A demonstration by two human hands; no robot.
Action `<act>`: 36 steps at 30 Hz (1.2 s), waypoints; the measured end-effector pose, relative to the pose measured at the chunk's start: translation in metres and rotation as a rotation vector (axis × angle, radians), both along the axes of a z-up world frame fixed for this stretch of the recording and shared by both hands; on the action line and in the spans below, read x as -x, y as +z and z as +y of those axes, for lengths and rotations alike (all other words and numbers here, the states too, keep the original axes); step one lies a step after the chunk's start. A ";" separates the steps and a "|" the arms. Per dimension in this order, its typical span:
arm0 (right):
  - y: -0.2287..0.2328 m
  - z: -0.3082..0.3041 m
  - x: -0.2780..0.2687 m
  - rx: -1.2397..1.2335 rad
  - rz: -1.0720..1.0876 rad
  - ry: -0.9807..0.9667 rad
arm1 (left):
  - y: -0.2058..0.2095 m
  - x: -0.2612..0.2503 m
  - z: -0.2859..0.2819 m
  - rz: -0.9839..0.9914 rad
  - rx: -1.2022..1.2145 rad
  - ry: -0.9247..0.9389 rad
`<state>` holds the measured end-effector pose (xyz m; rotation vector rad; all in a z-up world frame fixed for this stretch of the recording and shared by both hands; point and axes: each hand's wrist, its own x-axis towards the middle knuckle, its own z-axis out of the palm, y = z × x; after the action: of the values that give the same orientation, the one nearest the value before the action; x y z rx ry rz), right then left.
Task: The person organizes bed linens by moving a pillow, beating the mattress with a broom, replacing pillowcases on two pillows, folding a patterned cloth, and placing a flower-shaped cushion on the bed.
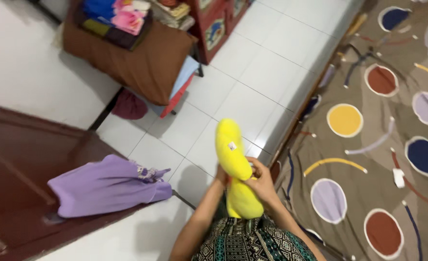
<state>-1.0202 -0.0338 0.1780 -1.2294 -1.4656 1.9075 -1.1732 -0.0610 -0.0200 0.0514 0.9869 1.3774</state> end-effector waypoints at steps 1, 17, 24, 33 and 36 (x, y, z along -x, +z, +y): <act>0.000 0.000 0.008 0.095 -0.199 -0.075 | -0.006 -0.020 -0.007 -0.088 0.014 -0.024; 0.007 0.112 0.102 0.010 0.189 -0.111 | 0.186 0.051 0.029 0.994 -0.167 -0.015; -0.018 0.178 0.141 -0.941 -0.119 0.154 | 0.164 0.122 0.128 0.372 -0.211 0.361; -0.104 0.366 0.138 0.044 -0.407 0.084 | 0.230 0.195 0.229 0.298 -0.540 0.441; -0.089 0.386 0.174 0.280 -0.069 0.016 | 0.228 0.226 0.228 0.476 -0.433 0.523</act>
<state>-1.1940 0.3520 0.0886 -1.4214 -1.2745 2.1564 -1.3996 0.1668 0.2084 0.4932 1.1164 2.1091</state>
